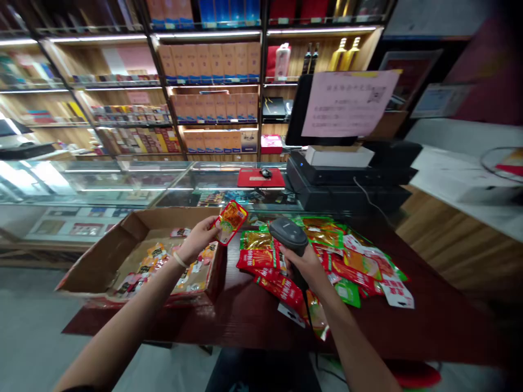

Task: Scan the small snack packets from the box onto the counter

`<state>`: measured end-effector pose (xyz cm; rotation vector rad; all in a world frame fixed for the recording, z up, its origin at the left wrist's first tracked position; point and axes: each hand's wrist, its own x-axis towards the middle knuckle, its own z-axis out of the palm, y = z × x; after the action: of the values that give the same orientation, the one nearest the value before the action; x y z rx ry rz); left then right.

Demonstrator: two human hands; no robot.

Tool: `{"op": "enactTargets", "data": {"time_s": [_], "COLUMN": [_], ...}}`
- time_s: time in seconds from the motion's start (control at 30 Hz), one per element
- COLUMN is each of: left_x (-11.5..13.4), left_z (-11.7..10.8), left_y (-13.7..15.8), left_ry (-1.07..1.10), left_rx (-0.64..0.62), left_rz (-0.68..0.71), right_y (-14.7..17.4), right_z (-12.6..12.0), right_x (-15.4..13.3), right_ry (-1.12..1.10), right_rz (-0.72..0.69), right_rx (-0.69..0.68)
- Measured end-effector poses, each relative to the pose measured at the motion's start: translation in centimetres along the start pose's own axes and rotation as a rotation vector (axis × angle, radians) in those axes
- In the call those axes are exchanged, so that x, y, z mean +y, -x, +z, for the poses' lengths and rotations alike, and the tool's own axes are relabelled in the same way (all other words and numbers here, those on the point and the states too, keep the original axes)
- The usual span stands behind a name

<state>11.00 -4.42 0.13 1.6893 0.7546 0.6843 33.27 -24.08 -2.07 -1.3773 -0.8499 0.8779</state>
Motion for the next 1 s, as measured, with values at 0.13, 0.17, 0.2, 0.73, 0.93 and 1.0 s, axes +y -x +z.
{"op": "enactTargets", "data": {"time_s": [0.13,0.17,0.2,0.73,0.93,1.0], "left_x": [-0.3,-0.3,-0.4,-5.0,-1.3,-0.2], "left_z": [5.2,6.7,8.3,21.0,16.6,14.4], "left_y": [-3.9,-4.9,-5.8,-11.4,-9.6,-8.5], "left_ry": [-0.355,-0.442,-0.528,-0.870,-0.777,-0.710], "left_rx": [-0.107,-0.133,-0.158,-0.540,-0.484,-0.456], "left_rz": [0.212,0.243,0.268,0.590,0.531,0.518], "right_y": [1.3,1.7,2.1,3.7,3.0,2.7], "right_z": [-4.8,-5.9,-6.9,-11.7,-9.8,-8.5], "right_x": [1.2,1.5,1.7,2.4,1.2,0.5], "right_ry": [-0.043,-0.058,-0.077,-0.129,-0.115,-0.085], "right_rz": [0.050,0.048,0.045,0.048,0.055,0.049], "right_rx": [0.175,0.214,0.244,0.358,0.280,0.229]}}
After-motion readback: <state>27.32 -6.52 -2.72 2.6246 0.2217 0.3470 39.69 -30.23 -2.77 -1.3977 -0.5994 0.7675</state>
